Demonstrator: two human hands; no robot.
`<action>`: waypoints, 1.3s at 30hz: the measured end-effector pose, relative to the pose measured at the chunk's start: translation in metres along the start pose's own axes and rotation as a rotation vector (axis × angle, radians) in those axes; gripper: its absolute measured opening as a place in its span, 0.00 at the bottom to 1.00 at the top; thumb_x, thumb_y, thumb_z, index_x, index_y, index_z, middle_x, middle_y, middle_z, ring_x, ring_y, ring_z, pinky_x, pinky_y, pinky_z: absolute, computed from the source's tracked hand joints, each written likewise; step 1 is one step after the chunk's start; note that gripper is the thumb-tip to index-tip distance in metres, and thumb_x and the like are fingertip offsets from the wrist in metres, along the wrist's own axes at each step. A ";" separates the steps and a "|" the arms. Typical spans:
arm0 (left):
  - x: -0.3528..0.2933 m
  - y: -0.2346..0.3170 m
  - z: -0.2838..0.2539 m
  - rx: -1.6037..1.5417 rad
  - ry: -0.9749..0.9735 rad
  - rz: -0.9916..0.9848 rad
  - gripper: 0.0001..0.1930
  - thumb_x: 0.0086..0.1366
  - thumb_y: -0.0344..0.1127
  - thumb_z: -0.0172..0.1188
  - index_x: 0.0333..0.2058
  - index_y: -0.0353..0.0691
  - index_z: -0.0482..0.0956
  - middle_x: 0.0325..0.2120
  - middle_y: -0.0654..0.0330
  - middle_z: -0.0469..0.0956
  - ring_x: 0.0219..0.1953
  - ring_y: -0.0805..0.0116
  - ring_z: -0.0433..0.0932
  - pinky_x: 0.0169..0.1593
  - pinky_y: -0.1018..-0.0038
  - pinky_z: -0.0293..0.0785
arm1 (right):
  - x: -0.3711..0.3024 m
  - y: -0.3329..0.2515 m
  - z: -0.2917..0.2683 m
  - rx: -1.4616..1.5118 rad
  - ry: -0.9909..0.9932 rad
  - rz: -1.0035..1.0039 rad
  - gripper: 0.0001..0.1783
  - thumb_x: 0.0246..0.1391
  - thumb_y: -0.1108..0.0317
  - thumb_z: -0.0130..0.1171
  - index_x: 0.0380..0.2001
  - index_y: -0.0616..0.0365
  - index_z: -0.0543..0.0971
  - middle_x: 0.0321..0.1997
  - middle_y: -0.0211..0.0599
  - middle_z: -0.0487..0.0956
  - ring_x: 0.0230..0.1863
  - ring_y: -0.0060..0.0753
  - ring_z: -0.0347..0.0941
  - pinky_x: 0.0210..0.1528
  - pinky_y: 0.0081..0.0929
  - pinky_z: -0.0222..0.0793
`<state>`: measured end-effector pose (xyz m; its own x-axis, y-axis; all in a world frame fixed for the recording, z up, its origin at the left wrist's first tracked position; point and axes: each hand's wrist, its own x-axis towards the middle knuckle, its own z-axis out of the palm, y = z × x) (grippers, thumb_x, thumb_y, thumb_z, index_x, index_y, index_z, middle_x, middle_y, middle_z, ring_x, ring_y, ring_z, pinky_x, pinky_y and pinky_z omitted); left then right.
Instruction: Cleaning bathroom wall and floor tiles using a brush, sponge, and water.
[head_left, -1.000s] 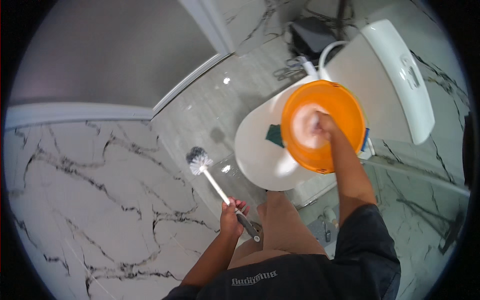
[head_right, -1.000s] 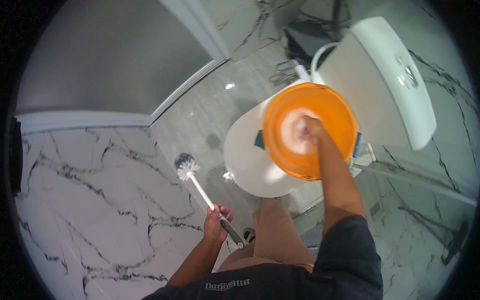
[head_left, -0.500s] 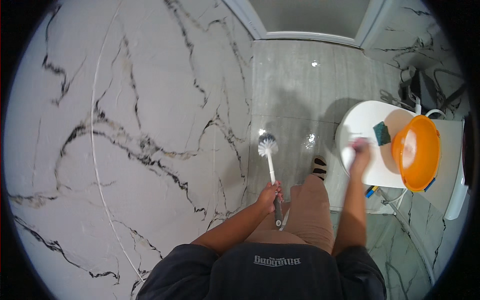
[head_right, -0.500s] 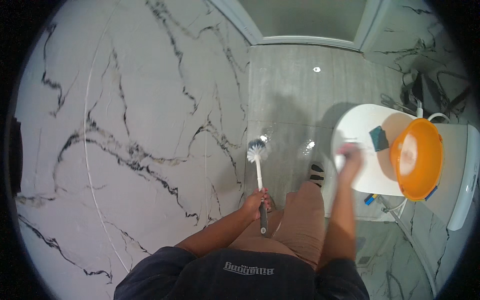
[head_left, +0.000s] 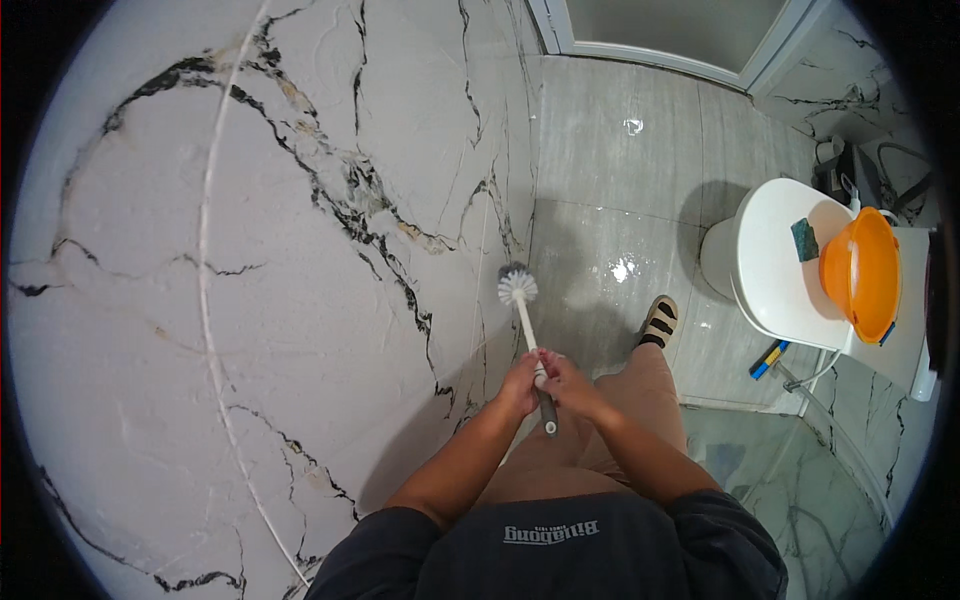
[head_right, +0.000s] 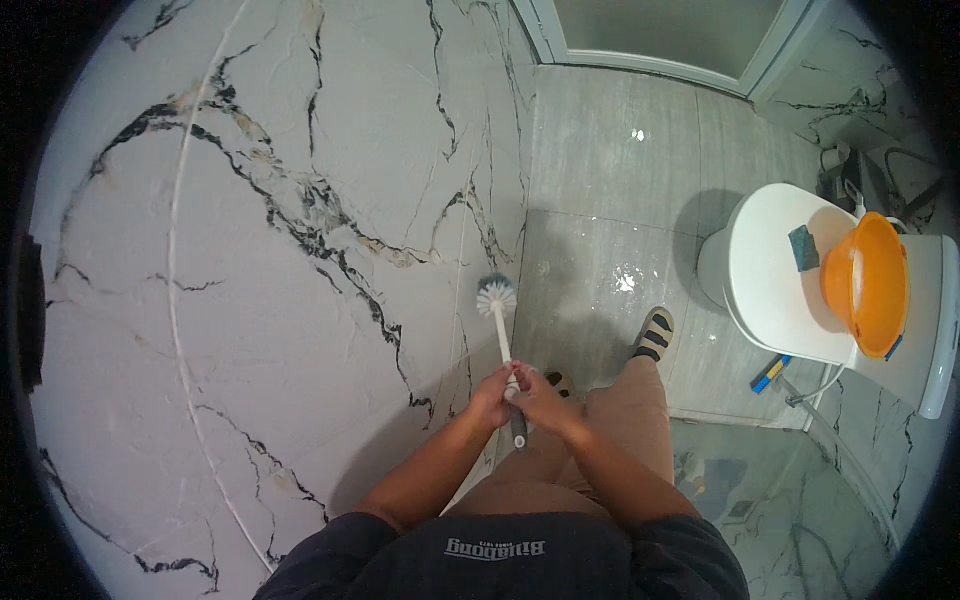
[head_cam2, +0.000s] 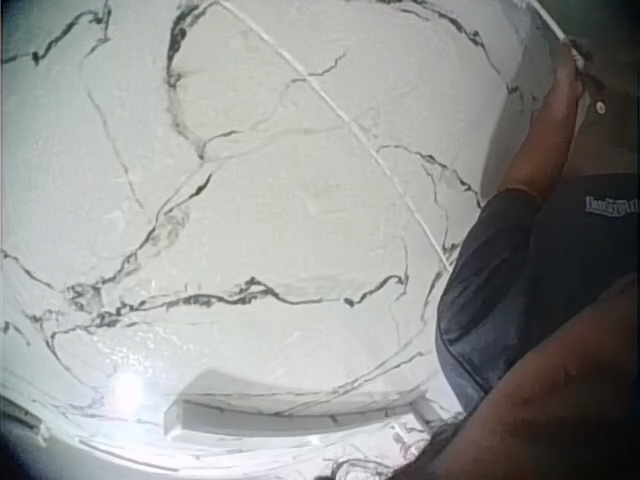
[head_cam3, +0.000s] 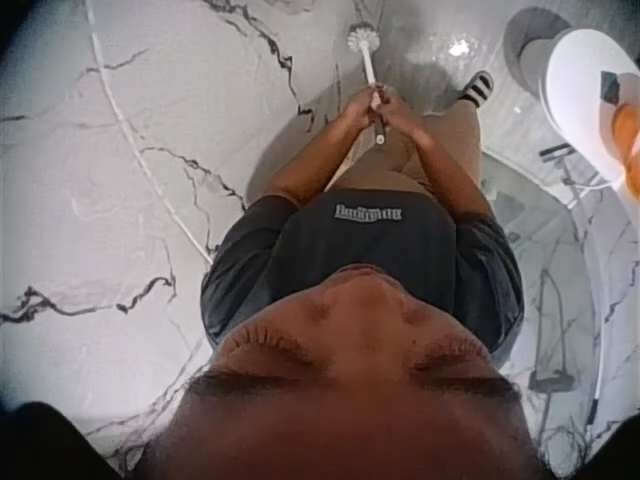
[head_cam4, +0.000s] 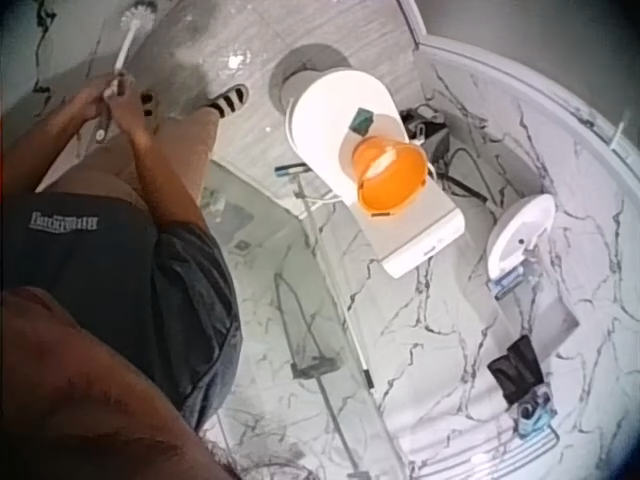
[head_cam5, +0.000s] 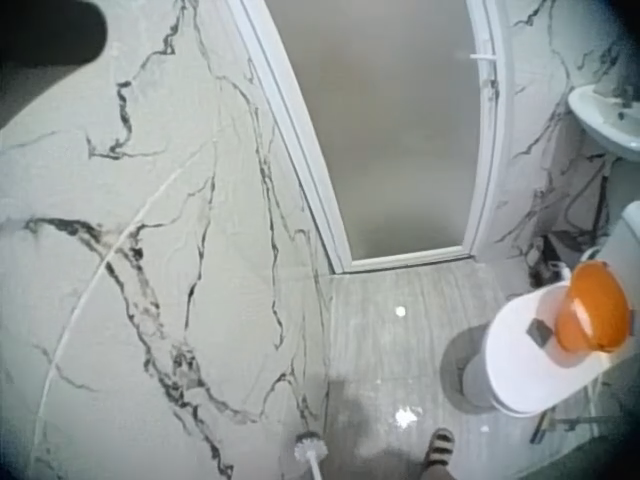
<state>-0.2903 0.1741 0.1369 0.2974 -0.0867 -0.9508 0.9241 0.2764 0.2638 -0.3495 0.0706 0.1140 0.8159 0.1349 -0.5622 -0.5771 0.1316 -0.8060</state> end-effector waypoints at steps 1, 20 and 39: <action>0.007 0.000 0.000 -0.007 0.028 -0.041 0.13 0.71 0.45 0.39 0.40 0.44 0.68 0.29 0.63 0.71 0.26 0.67 0.70 0.31 0.70 0.71 | 0.002 0.007 0.011 -0.100 0.081 -0.083 0.23 0.59 0.65 0.46 0.56 0.62 0.63 0.48 0.43 0.73 0.48 0.34 0.71 0.49 0.29 0.67; 0.016 -0.029 -0.118 0.872 0.230 0.567 0.26 0.68 0.32 0.41 0.63 0.35 0.49 0.65 0.49 0.48 0.67 0.56 0.46 0.67 0.66 0.41 | 0.172 0.074 0.010 0.024 0.314 0.125 0.23 0.64 0.52 0.40 0.27 0.62 0.69 0.21 0.40 0.69 0.22 0.38 0.65 0.27 0.40 0.62; -0.012 -0.008 -0.042 1.096 0.106 0.900 0.29 0.69 0.36 0.41 0.64 0.32 0.44 0.65 0.43 0.43 0.69 0.49 0.37 0.67 0.57 0.33 | 0.059 0.096 0.037 -0.348 0.332 -0.252 0.23 0.64 0.54 0.39 0.33 0.64 0.73 0.32 0.58 0.76 0.34 0.61 0.72 0.37 0.49 0.67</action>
<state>-0.3112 0.2127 0.1394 0.9002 -0.1976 -0.3880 0.1617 -0.6757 0.7192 -0.3582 0.1281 0.0099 0.9271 -0.1838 -0.3265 -0.3626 -0.2208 -0.9054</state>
